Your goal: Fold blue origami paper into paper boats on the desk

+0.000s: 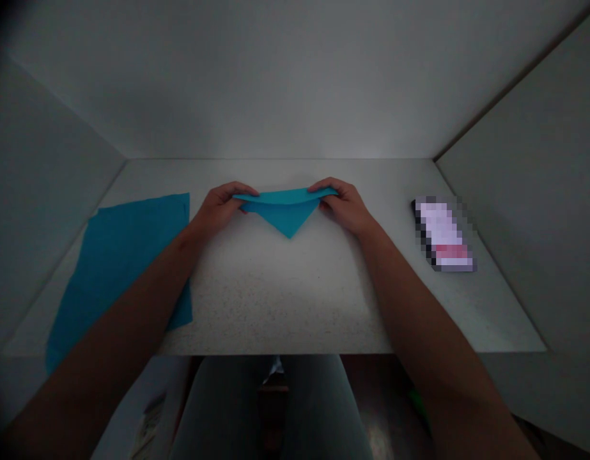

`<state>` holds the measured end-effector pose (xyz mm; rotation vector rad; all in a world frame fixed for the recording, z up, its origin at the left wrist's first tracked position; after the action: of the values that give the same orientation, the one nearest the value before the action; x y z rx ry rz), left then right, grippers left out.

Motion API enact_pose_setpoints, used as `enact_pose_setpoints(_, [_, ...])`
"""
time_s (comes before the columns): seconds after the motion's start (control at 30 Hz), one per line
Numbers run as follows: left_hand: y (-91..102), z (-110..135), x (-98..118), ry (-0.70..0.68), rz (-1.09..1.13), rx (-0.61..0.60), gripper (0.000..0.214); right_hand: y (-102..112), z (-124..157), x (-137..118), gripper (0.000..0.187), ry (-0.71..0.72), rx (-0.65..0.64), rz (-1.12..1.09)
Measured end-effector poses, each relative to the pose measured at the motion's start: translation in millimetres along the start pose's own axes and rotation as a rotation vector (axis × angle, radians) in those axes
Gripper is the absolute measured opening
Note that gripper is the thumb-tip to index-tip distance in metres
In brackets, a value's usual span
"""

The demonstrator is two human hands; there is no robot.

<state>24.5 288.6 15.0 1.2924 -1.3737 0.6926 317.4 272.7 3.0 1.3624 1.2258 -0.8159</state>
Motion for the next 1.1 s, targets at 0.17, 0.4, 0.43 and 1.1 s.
enact_pose_setpoints(0.17, [2.6,1.4,-1.4,0.004,-0.003,-0.010,0.027,0.4,2.1,-5.8,0.027,0.012,-0.026,0.038])
enact_pose_setpoints(0.4, [-1.7,4.9,-6.9,0.034,0.128,-0.115,0.053,-3.6,3.6,-2.5,0.054,0.045,-0.116,0.020])
enact_pose_setpoints(0.43, [-2.8,5.0,-7.8,0.032,0.125,-0.126,0.056,-3.9,3.6,-2.0,0.054,0.044,-0.120,0.026])
enact_pose_setpoints(1.1, [5.8,-5.4,-19.3,-0.061,0.134,0.077,0.038,-1.6,-3.1,-1.3,0.051,0.045,-0.030,0.070])
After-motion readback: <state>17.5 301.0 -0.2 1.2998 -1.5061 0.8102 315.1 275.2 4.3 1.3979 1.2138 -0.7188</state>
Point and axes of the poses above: each hand's wrist, its own z-axis away from the middle knuckle, its own y-axis out of the back of the hand, x = y × z, the point moved 7 cm from there along -z, towards the middle knuckle, and after that the axes turned 5 degrees about z, right-handed, at the moved point
